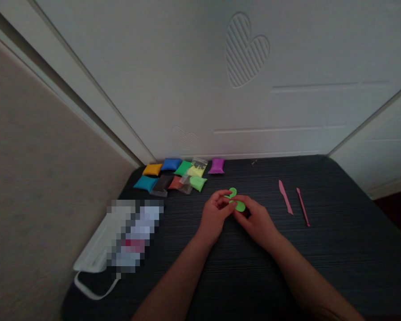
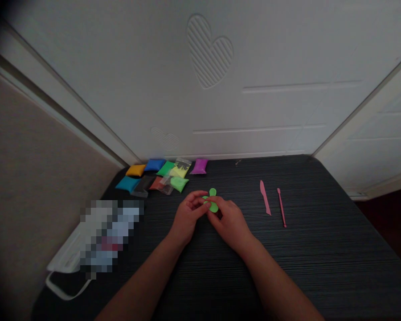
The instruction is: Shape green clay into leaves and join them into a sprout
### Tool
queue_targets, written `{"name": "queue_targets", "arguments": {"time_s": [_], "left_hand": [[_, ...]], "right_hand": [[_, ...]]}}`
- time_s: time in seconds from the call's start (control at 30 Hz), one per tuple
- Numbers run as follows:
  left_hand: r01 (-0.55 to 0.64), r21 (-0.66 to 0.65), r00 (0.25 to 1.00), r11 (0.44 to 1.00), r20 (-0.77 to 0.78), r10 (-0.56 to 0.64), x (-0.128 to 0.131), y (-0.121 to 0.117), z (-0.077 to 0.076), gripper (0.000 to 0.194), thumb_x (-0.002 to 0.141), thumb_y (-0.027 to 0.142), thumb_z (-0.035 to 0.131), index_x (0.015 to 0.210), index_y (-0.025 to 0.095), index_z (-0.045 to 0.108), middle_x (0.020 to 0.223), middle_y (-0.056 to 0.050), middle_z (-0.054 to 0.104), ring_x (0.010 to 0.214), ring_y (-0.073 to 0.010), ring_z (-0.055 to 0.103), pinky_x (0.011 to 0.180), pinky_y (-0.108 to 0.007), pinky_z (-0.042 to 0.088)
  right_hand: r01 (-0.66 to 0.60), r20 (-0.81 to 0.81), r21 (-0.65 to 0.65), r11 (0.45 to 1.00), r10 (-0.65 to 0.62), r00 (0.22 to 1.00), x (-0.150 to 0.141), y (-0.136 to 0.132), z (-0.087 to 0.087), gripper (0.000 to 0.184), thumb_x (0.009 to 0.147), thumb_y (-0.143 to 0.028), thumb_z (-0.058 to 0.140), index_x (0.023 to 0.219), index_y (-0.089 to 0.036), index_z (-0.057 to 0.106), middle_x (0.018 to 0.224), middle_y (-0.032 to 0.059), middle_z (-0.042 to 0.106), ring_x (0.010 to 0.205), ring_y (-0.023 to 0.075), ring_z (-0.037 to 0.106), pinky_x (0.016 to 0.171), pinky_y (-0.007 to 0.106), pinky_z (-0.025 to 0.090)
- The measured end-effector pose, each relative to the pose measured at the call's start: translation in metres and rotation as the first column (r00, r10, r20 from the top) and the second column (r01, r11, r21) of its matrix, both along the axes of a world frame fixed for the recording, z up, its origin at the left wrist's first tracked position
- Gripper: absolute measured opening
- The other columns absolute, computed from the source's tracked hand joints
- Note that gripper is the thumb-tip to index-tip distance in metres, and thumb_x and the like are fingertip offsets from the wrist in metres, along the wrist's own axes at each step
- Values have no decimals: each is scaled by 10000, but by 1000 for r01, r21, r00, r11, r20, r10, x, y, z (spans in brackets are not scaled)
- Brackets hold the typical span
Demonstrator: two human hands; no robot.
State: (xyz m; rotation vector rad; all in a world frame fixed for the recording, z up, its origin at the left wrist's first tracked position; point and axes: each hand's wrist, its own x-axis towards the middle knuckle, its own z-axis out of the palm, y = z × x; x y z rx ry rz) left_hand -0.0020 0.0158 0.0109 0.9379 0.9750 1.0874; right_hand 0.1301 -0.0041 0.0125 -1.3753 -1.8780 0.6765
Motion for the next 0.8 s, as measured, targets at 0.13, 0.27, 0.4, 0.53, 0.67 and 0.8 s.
{"name": "queue_targets", "arguments": {"time_s": [0.13,0.27,0.4,0.53,0.67,0.8], "left_hand": [[8,0,1000,1000,11,-8,0,0,0,321,636,221,658,930,184,534,671,37,601,648,-95,565,696,-236,415],[11,-12,1000,1000,0,-11,-1,1,-1,326,636,220,659,934,181,534,666,41,596,648,-90,561,710,-237,413],[7,-10,1000,1000,0,-7,-1,1,1,327,627,226,661,924,173,535,650,39,589,633,-96,560,704,-247,416],[-3,3,1000,1000,-7,3,-1,1,3,327,627,234,658,924,170,537,651,33,587,627,-98,558,691,-247,423],[-22,33,999,999,-40,24,-1,0,2,315,635,236,654,920,173,535,669,22,595,635,-100,557,680,-243,424],[-29,47,997,999,-72,32,-1,1,1,306,638,247,646,914,172,537,668,15,598,641,-113,563,674,-255,432]], "right_hand": [[8,-1,8,1000,-8,1000,1,0,-1,272,783,-226,484,1055,-238,500,991,29,616,848,179,570,752,327,441],[13,-2,0,1000,-13,1000,1,1,-2,258,779,-230,489,1035,-241,517,977,24,622,836,174,574,739,316,445],[2,-28,-7,1000,-2,1000,1,1,-1,247,776,-220,490,1020,-241,521,972,17,620,810,162,576,726,302,445],[15,-64,-10,1000,-16,998,0,0,0,267,774,-239,496,1041,-236,507,986,29,607,781,152,572,689,282,449],[24,-59,-12,1000,-24,998,0,0,0,252,764,-252,507,1015,-228,516,935,30,611,679,134,551,621,266,445],[21,-43,-3,1000,-21,999,1,0,0,235,769,-252,499,1001,-229,529,887,25,611,663,130,539,618,263,440]]}}
